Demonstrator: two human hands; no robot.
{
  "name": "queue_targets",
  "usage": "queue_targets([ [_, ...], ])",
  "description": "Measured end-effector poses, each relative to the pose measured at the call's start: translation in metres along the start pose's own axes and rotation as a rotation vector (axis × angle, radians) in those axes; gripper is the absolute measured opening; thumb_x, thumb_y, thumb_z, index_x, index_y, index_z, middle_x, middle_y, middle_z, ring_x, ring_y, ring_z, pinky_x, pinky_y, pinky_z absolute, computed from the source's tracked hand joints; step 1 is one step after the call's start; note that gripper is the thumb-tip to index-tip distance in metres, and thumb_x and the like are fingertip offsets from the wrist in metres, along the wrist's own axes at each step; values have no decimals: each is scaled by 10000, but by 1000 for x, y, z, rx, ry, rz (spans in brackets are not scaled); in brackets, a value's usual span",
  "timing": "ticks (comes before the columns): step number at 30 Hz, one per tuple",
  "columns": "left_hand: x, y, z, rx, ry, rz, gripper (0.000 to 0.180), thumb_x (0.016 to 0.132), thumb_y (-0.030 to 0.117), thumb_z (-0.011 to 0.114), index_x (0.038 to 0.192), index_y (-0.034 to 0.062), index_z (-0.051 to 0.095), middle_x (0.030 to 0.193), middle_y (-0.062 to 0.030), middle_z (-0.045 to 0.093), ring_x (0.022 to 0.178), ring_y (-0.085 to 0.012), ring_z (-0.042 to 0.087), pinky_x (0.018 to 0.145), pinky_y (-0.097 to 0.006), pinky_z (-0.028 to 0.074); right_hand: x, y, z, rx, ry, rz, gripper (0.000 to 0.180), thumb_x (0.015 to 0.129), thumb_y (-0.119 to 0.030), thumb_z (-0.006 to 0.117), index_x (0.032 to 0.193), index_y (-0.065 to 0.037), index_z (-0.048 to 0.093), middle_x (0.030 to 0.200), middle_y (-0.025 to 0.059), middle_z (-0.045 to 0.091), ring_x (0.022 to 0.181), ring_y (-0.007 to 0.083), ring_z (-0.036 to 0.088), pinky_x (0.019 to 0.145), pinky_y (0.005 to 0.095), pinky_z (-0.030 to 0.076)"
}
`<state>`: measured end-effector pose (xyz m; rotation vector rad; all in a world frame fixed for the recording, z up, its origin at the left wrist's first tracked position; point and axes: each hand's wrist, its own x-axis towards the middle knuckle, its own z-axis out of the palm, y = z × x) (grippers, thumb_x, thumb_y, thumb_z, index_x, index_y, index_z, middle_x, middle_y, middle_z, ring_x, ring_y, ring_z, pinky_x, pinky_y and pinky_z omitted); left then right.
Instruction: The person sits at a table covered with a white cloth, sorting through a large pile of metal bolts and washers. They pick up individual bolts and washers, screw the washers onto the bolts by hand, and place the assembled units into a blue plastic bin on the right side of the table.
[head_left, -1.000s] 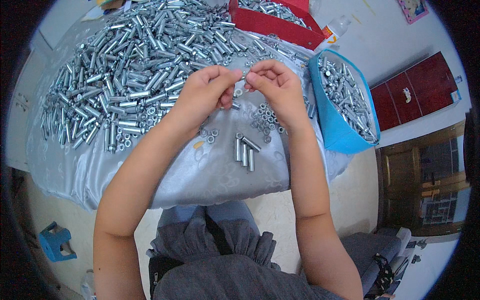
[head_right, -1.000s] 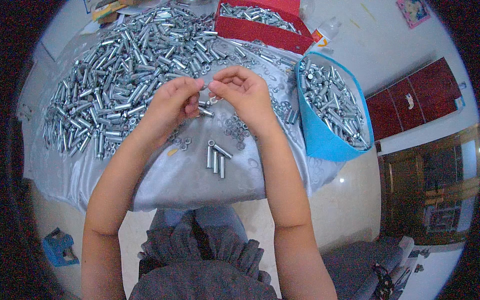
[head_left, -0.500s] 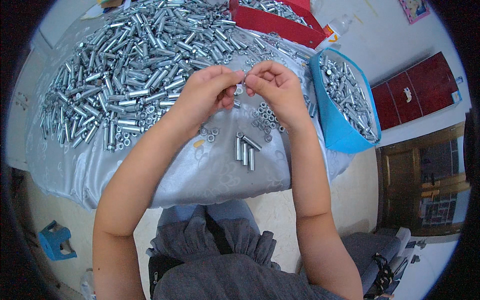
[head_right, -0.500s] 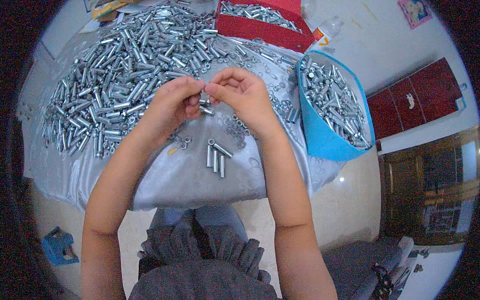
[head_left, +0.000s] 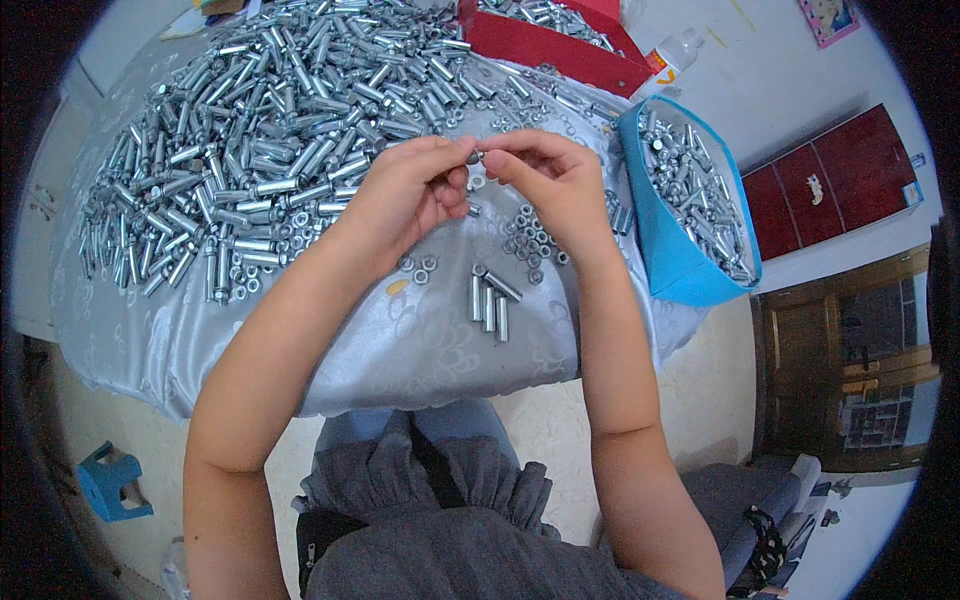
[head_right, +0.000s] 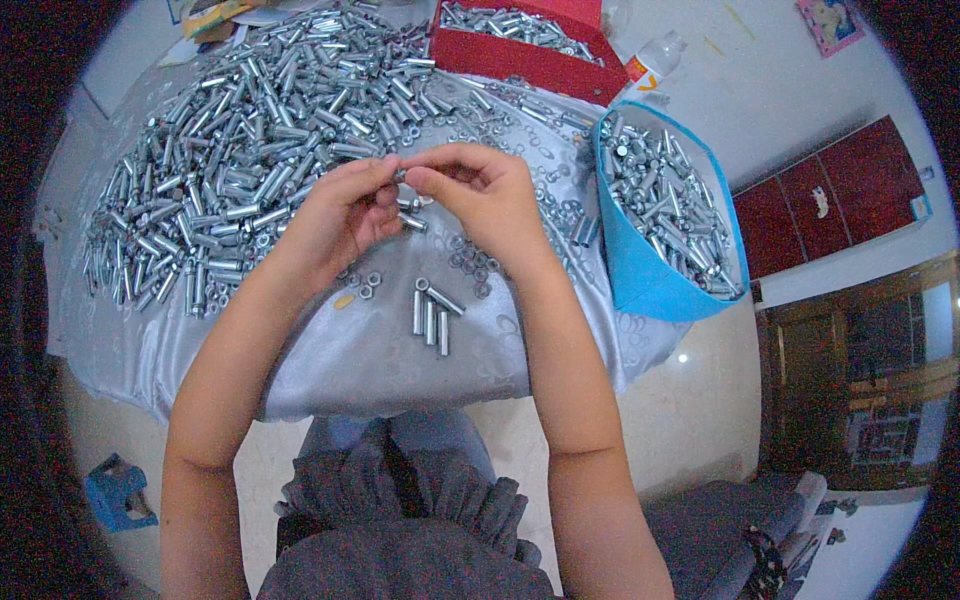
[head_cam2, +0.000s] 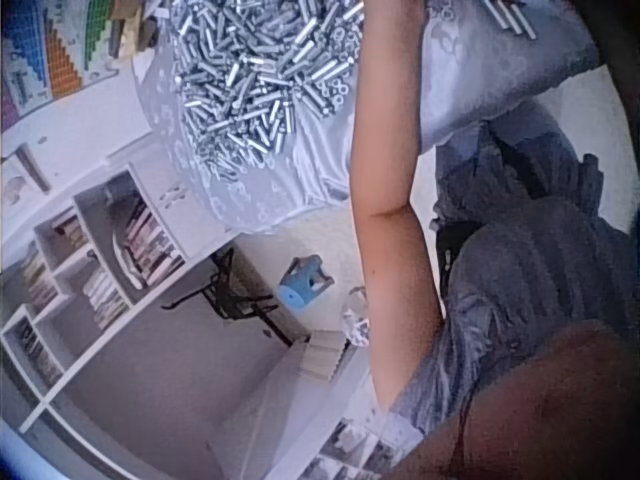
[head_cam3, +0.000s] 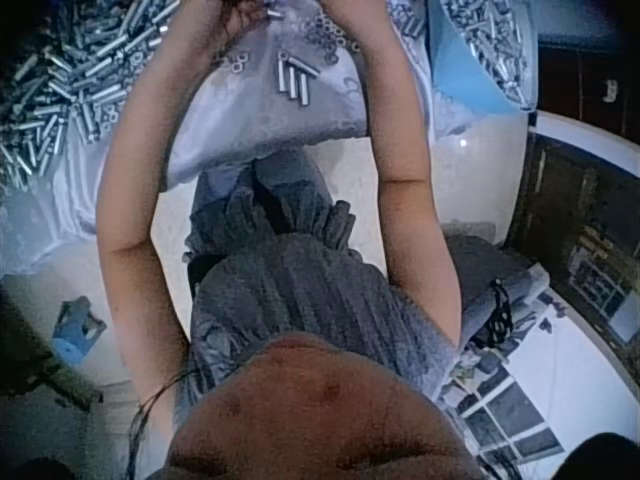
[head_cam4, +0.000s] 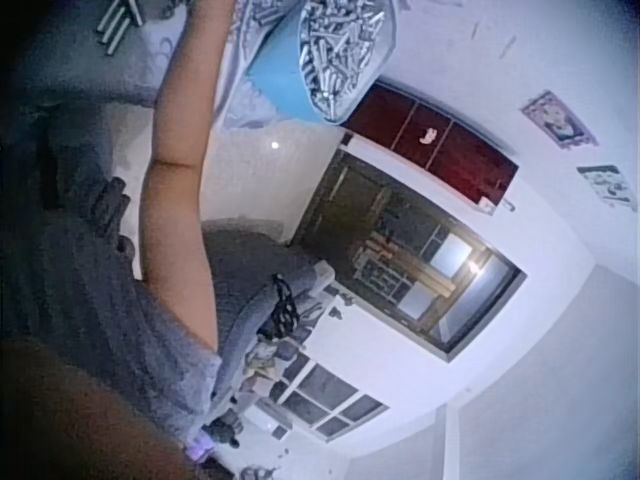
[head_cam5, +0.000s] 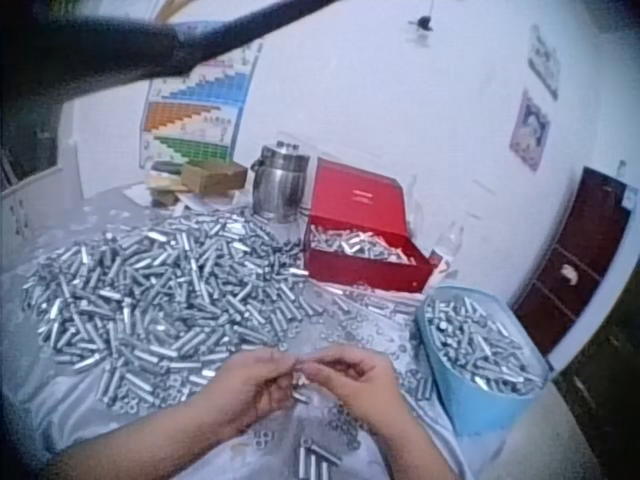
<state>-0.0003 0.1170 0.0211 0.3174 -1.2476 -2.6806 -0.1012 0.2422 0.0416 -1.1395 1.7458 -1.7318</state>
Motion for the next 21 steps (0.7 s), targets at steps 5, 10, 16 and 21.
queue_targets([
  [5, -1, 1, 0, -52, -29, -13, 167, 850, 227, 528, 821, 63, 526, 633, 26, 451, 559, -73, 432, 540, -227, 378, 0, 3, 3, 3, 30, -48, 155, 743, -59, 647, 887, -4, 634, 860, 67, 627, 775, 109, 578, 693, 226, 459],
  [10, -1, -1, 3, -80, -20, -20, 194, 850, 248, 530, 808, 58, 530, 639, 27, 445, 558, -64, 417, 529, -219, 364, 2, 16, 4, -130, 61, -143, 155, 742, -96, 653, 881, -30, 642, 848, 47, 612, 756, 109, 572, 686, 223, 451],
  [16, 1, 0, 5, 114, -33, -6, 216, 856, 239, 525, 829, 26, 547, 610, 41, 403, 546, -57, 378, 515, -215, 339, 4, 7, -9, -178, -7, -169, 172, 730, -100, 660, 882, -25, 637, 793, 31, 603, 702, 85, 549, 631, 209, 437],
  [21, -1, 2, 7, 136, -33, -13, 227, 858, 229, 523, 862, 5, 558, 602, 45, 393, 536, -54, 364, 501, -215, 322, -3, -8, -48, -387, 46, 75, 200, 674, -114, 694, 830, -7, 630, 674, -3, 551, 607, 57, 482, 549, 202, 391],
])
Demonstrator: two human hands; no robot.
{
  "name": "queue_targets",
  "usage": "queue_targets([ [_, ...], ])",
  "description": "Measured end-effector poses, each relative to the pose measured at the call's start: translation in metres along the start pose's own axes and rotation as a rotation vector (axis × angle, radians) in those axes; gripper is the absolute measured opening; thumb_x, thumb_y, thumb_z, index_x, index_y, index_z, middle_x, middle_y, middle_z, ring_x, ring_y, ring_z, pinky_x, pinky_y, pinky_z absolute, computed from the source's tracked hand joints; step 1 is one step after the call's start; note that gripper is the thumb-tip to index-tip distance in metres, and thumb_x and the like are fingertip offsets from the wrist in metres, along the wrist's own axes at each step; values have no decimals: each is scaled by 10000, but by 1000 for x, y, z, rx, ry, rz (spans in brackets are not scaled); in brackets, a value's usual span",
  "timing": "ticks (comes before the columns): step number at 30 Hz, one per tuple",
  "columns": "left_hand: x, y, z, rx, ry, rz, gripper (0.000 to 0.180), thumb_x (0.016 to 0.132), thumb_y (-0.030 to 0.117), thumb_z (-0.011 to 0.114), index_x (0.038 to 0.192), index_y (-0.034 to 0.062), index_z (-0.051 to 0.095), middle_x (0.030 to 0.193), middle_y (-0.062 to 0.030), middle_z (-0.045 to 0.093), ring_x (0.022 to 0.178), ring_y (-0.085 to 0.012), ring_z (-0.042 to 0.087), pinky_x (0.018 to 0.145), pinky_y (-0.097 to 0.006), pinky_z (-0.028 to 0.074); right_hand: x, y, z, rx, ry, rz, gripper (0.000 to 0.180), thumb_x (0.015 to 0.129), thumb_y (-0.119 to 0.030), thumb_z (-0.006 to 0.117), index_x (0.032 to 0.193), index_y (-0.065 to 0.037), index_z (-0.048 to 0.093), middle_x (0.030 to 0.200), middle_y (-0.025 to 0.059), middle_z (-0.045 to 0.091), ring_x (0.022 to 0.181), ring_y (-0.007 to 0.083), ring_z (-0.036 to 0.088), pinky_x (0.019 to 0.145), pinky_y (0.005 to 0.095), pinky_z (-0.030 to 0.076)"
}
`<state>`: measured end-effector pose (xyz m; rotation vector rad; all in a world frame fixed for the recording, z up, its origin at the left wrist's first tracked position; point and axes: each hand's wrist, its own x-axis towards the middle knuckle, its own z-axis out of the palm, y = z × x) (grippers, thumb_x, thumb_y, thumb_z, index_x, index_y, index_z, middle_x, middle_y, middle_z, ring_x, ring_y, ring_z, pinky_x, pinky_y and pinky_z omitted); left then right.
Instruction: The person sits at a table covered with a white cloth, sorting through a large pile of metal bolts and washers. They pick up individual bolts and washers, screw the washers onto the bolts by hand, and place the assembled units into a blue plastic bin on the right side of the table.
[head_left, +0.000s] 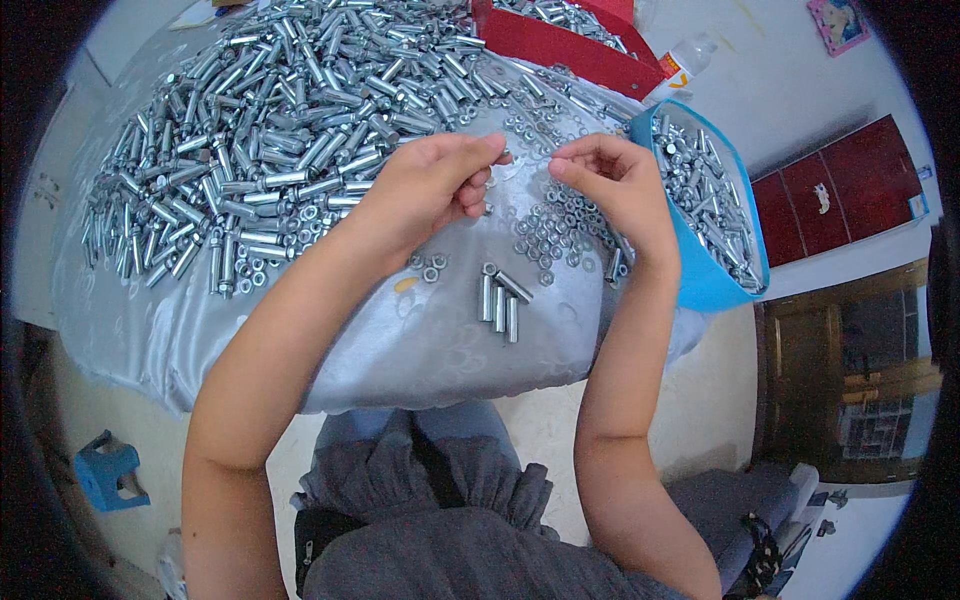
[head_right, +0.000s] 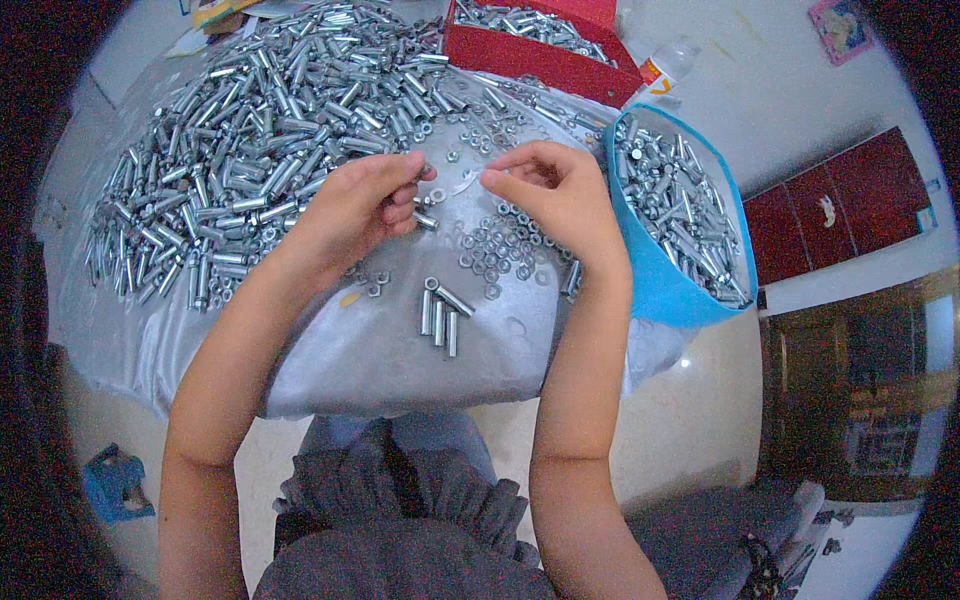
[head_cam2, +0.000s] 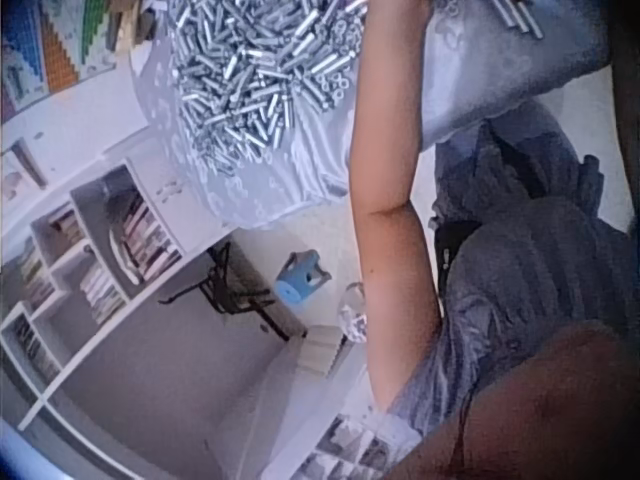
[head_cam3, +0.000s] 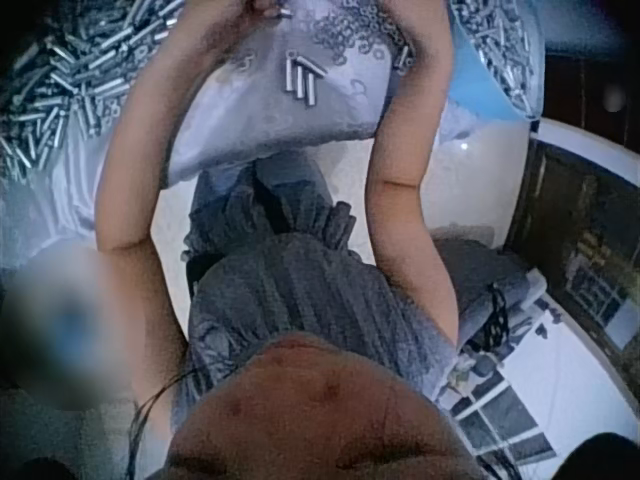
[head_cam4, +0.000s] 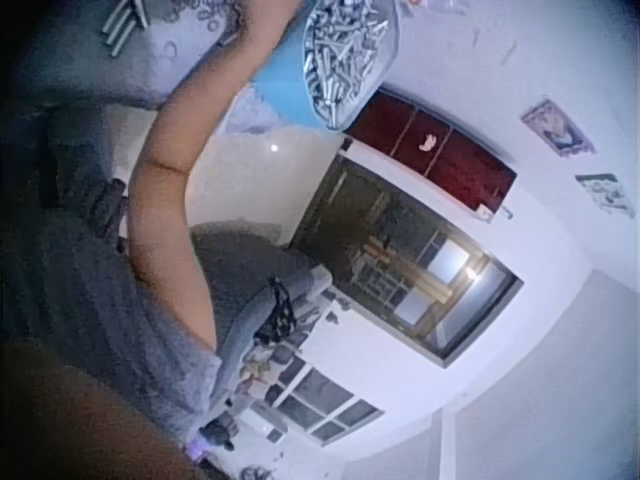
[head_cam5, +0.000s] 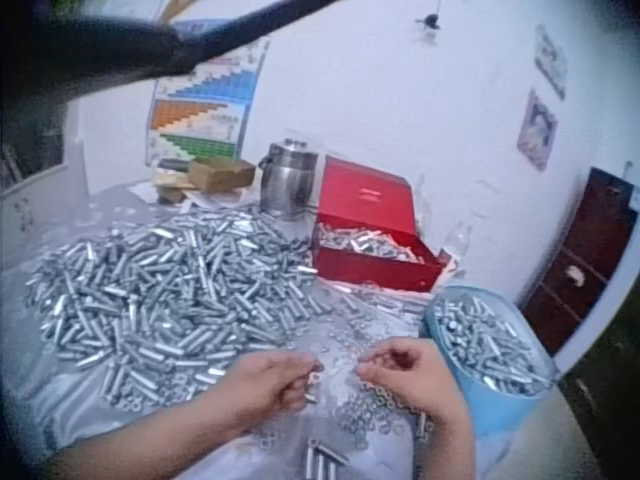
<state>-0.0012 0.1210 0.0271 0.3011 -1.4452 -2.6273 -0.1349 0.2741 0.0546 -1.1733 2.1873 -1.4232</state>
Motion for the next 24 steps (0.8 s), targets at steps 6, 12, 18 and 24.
queue_targets([
  [6, 3, -5, -3, 54, 130, -24, 235, 847, 243, 539, 832, 9, 559, 600, 45, 402, 525, -60, 362, 497, -217, 318, -2, 22, -5, -438, -121, 209, 270, 587, -199, 732, 767, -36, 614, 609, 11, 485, 566, 116, 461, 538, 253, 391],
  [12, 4, -6, -4, 86, 144, -33, 221, 833, 251, 556, 782, 36, 560, 600, 41, 422, 531, -64, 384, 505, -216, 332, -7, 25, -11, -484, -155, 141, 274, 584, -163, 730, 806, -44, 622, 628, 5, 467, 560, 121, 460, 535, 263, 394],
  [18, 2, -4, 0, 87, 182, -38, 221, 831, 252, 559, 777, 37, 562, 600, 39, 418, 531, -65, 380, 505, -212, 332, -4, 28, -7, -524, -115, 200, 219, 614, -142, 713, 810, -66, 652, 612, 40, 513, 568, 148, 493, 550, 281, 406],
  [24, 1, -4, -2, 87, 146, -13, 227, 838, 247, 549, 784, 27, 560, 604, 41, 419, 539, -62, 380, 509, -209, 331, -4, 29, -4, -531, -51, 202, 191, 630, -176, 702, 750, -40, 643, 686, 139, 608, 653, 231, 589, 609, 326, 443],
])
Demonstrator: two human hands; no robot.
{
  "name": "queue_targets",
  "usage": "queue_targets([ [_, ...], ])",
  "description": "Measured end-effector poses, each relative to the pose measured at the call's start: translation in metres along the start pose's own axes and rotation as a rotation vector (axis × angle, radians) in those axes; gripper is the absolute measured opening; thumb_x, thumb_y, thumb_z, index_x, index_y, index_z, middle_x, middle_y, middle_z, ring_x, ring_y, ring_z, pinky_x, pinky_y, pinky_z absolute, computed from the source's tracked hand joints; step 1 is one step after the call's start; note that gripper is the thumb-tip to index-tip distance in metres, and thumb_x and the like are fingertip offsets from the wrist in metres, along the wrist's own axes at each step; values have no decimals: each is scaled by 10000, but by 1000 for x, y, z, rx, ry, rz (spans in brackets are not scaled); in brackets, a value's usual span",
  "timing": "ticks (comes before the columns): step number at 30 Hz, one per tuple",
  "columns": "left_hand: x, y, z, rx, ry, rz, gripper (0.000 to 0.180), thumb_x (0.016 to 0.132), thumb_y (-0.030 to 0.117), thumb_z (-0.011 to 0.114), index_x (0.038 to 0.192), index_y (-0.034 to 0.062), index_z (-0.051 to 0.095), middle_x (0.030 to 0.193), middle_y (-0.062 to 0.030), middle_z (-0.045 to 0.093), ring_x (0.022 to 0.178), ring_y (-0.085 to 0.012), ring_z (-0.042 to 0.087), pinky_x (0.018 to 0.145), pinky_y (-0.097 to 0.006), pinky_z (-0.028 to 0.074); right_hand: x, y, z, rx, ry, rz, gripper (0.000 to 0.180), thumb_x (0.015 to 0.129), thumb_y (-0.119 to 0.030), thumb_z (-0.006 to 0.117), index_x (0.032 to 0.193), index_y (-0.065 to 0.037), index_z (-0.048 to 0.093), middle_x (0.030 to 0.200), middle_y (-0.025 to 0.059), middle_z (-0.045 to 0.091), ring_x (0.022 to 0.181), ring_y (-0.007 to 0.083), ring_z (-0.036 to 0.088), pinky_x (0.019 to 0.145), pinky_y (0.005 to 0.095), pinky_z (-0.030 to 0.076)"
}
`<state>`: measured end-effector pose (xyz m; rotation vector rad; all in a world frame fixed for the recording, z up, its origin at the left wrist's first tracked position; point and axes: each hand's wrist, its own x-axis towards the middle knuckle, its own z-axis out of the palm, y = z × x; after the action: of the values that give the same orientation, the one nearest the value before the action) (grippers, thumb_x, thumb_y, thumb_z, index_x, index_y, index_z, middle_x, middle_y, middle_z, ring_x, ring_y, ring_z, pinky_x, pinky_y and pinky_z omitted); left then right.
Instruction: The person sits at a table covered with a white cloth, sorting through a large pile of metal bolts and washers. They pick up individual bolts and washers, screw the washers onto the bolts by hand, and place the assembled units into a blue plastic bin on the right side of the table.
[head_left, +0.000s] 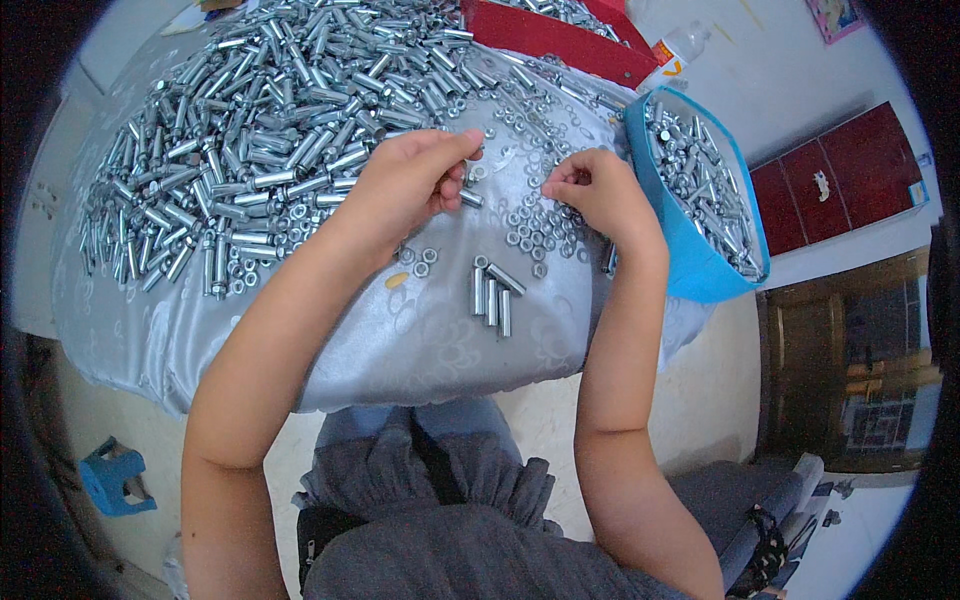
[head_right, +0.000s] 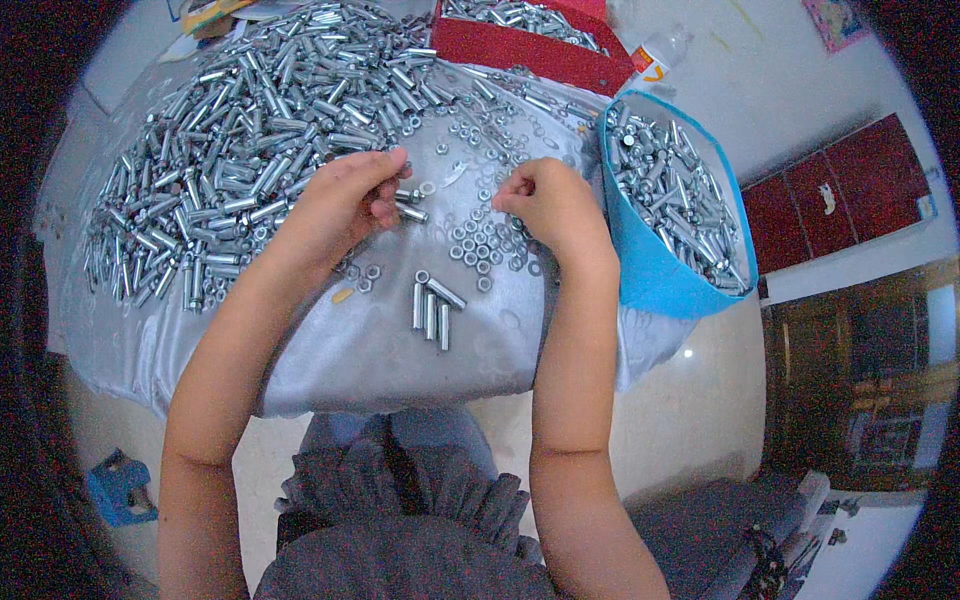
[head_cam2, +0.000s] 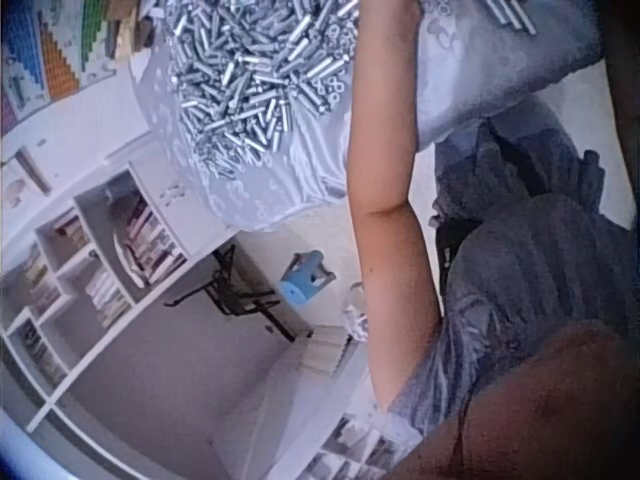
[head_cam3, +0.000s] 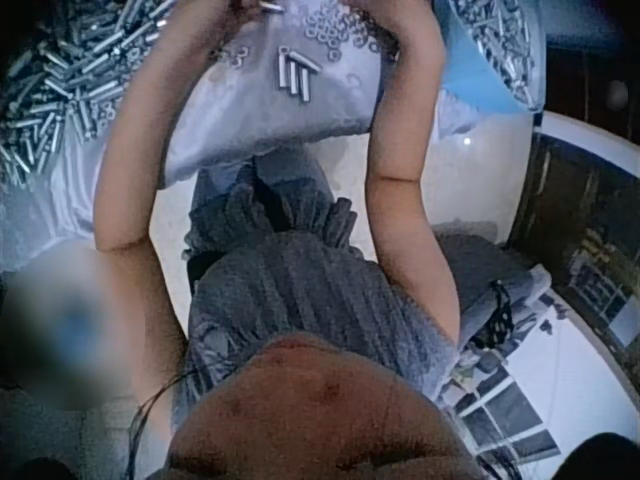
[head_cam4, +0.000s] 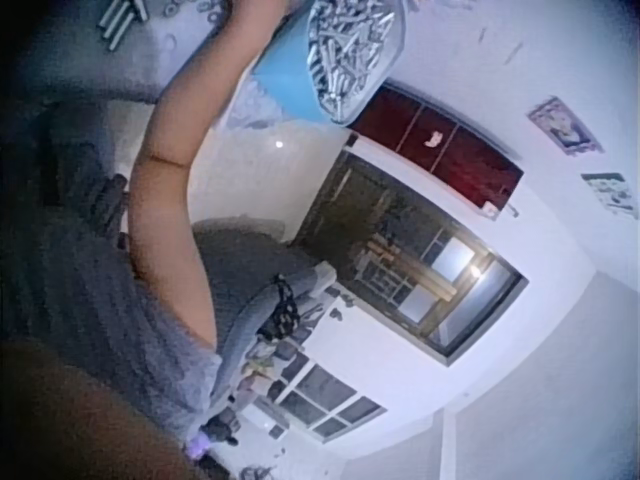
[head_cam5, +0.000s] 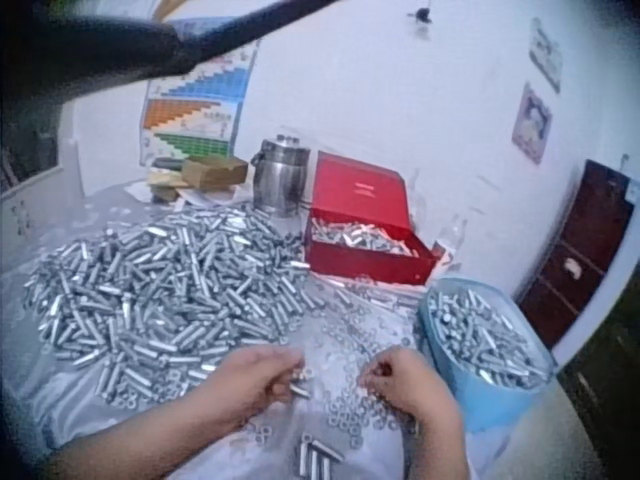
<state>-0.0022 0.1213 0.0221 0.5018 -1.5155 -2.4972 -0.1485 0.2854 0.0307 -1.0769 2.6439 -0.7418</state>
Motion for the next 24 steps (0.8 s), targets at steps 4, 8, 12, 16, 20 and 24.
queue_targets([
  [4, 1, 0, -2, 9, -19, 0, 232, 840, 249, 546, 793, 22, 559, 605, 42, 419, 543, -58, 379, 512, -205, 327, 0, -2, 1, -65, 23, -23, 186, 636, -181, 697, 734, -35, 638, 694, 149, 606, 674, 253, 596, 621, 336, 448],
  [8, 2, -3, -2, 35, -25, -8, 234, 839, 253, 547, 796, 24, 558, 605, 42, 417, 547, -56, 377, 516, -207, 326, -3, -7, -1, -130, 21, -47, 178, 668, -147, 686, 752, -7, 614, 702, 122, 599, 665, 189, 567, 615, 295, 437],
  [12, 1, -2, -2, 34, -19, 3, 226, 839, 251, 547, 792, 30, 558, 602, 40, 418, 544, -58, 379, 517, -210, 328, -1, -11, 0, 72, 100, -172, 180, 668, -173, 675, 749, -19, 626, 726, 153, 607, 661, 260, 590, 633, 320, 448],
  [16, 3, -4, -2, 46, -31, 9, 220, 833, 250, 554, 780, 37, 553, 599, 36, 421, 543, -64, 385, 515, -210, 330, 4, -14, 3, 195, 146, -160, 159, 702, -132, 656, 784, -2, 614, 723, 116, 618, 647, 179, 588, 610, 281, 449],
  [20, 3, -4, -2, 72, -48, 0, 212, 829, 248, 558, 771, 44, 549, 600, 33, 423, 545, -67, 389, 509, -212, 332, 5, -31, 8, 711, 78, -228, 133, 740, -53, 625, 849, 17, 593, 750, 78, 615, 699, 124, 588, 627, 236, 464],
  [24, 4, -5, -1, 47, -38, -23, 196, 828, 238, 558, 769, 51, 548, 610, 32, 423, 545, -69, 391, 502, -214, 334, 3, -42, 15, 949, -76, -265, 162, 747, 3, 608, 900, 31, 565, 799, 79, 606, 751, 141, 600, 684, 227, 485],
])
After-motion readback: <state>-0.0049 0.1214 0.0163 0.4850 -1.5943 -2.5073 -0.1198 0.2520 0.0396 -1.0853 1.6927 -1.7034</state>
